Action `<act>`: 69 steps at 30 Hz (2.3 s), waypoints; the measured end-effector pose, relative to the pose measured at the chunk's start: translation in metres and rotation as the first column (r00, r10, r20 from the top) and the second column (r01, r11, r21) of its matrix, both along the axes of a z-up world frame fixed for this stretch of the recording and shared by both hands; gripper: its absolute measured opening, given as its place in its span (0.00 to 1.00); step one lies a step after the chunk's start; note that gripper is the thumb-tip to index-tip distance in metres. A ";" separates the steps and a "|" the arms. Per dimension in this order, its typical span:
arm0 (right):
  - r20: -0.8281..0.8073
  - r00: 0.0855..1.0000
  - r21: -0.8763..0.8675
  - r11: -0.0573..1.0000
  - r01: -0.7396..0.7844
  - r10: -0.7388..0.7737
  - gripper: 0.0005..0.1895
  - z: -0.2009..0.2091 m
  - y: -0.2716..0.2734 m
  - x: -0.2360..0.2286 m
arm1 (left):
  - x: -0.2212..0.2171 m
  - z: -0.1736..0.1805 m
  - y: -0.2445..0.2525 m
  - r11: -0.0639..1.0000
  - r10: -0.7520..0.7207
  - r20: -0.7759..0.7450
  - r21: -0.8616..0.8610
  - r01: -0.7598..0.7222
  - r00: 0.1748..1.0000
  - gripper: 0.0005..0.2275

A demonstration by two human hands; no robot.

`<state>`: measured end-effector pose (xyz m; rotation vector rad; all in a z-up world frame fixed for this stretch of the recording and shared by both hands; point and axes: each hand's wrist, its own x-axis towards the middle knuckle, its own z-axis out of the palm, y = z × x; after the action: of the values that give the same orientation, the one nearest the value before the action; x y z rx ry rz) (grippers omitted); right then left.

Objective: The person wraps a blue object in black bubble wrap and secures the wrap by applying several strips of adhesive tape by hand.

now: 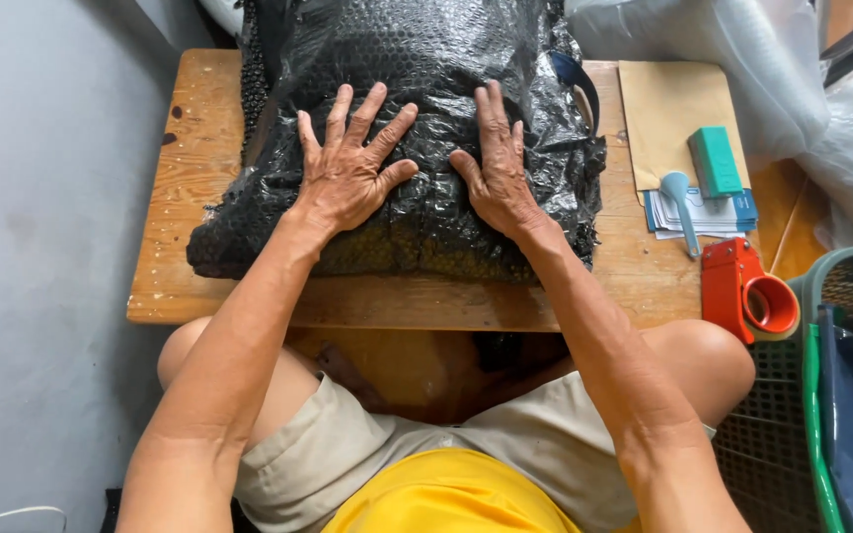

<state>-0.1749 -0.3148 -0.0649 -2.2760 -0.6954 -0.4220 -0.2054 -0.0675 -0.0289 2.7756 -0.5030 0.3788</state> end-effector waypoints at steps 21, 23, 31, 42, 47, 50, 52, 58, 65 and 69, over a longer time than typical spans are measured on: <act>-0.353 0.426 -0.629 0.548 0.551 -0.833 0.30 0.013 -0.292 -0.160 | -0.003 0.014 0.007 0.995 0.001 0.064 -0.101 0.005 0.998 0.28; -0.308 0.459 -0.658 0.535 0.529 -0.833 0.31 0.001 -0.305 -0.159 | -0.003 0.015 0.007 0.994 -0.003 0.059 -0.107 0.010 0.998 0.29; 0.302 0.704 -0.586 0.458 0.669 -0.643 0.22 0.028 -0.256 -0.159 | -0.006 0.013 0.009 0.993 -0.012 0.037 -0.118 0.016 0.999 0.34; -0.269 0.948 -0.021 0.985 0.173 -0.172 0.17 0.039 -0.122 -0.144 | -0.005 0.013 0.011 0.988 -0.013 0.044 -0.151 0.019 0.999 0.33; -0.432 0.898 0.163 0.971 0.173 -0.088 0.06 0.040 -0.135 -0.136 | -0.005 0.012 0.011 0.987 -0.035 0.059 -0.154 0.044 0.998 0.33; -0.431 0.900 0.151 0.979 0.135 -0.057 0.07 0.041 -0.135 -0.137 | -0.006 0.014 0.011 0.988 -0.036 0.063 -0.151 0.045 0.997 0.33; -0.480 0.875 0.149 0.977 0.156 -0.067 0.11 0.034 -0.137 -0.138 | -0.006 0.014 0.011 0.987 -0.036 0.063 -0.155 0.045 0.997 0.33; -0.259 0.964 0.213 0.977 0.006 0.051 0.08 0.034 -0.117 -0.133 | -0.003 0.012 0.011 0.990 -0.048 0.071 -0.129 0.056 0.996 0.33; -0.467 0.880 0.208 0.956 0.206 -0.087 0.18 0.029 -0.119 -0.143 | -0.004 0.014 0.011 0.988 -0.044 0.069 -0.148 0.053 0.997 0.32; -0.098 0.925 0.044 0.927 0.374 -0.368 0.30 0.042 -0.104 -0.143 | -0.004 0.017 0.009 0.988 -0.040 0.047 -0.150 0.047 0.998 0.32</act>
<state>-0.3176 -0.4185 -0.0227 -2.3520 -0.1979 -0.5081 -0.2095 -0.0582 -0.0124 2.6109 -0.5222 0.4498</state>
